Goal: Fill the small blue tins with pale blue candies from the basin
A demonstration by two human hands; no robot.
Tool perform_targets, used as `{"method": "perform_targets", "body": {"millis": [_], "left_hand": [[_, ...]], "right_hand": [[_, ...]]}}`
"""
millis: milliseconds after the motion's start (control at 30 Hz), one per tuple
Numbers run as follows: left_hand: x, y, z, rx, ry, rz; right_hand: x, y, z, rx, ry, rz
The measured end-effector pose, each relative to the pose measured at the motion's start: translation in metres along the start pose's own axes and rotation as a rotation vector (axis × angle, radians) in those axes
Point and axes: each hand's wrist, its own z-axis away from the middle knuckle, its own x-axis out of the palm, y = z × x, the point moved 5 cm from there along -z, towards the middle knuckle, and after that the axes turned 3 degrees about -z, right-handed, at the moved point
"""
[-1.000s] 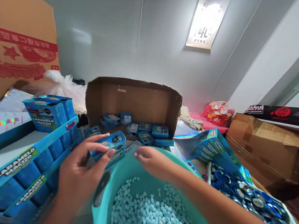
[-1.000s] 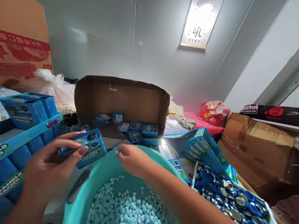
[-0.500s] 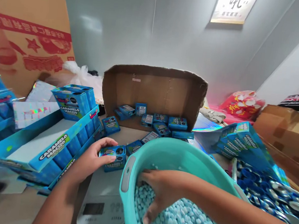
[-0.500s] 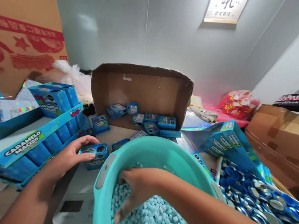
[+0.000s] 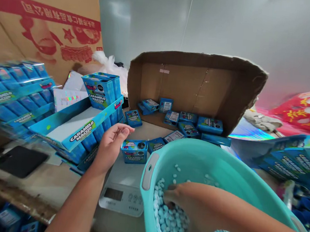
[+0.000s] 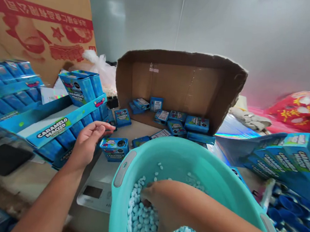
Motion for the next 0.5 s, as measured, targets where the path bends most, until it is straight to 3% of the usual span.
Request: {"method": "perform_targets", "body": {"millis": [100, 167, 500], "left_hand": [[-0.001, -0.003, -0.002, -0.024, -0.003, 0.007], [-0.002, -0.003, -0.003, -0.035, -0.013, -0.004], [-0.004, 0.005, 0.0, 0.014, 0.045, -0.022]], "right_hand": [[0.002, -0.002, -0.002, 0.134, -0.158, 0.017], [-0.002, -0.003, -0.001, 0.199, -0.175, 0.033], [-0.034, 0.022, 0.009, 0.099, 0.105, -0.09]]}}
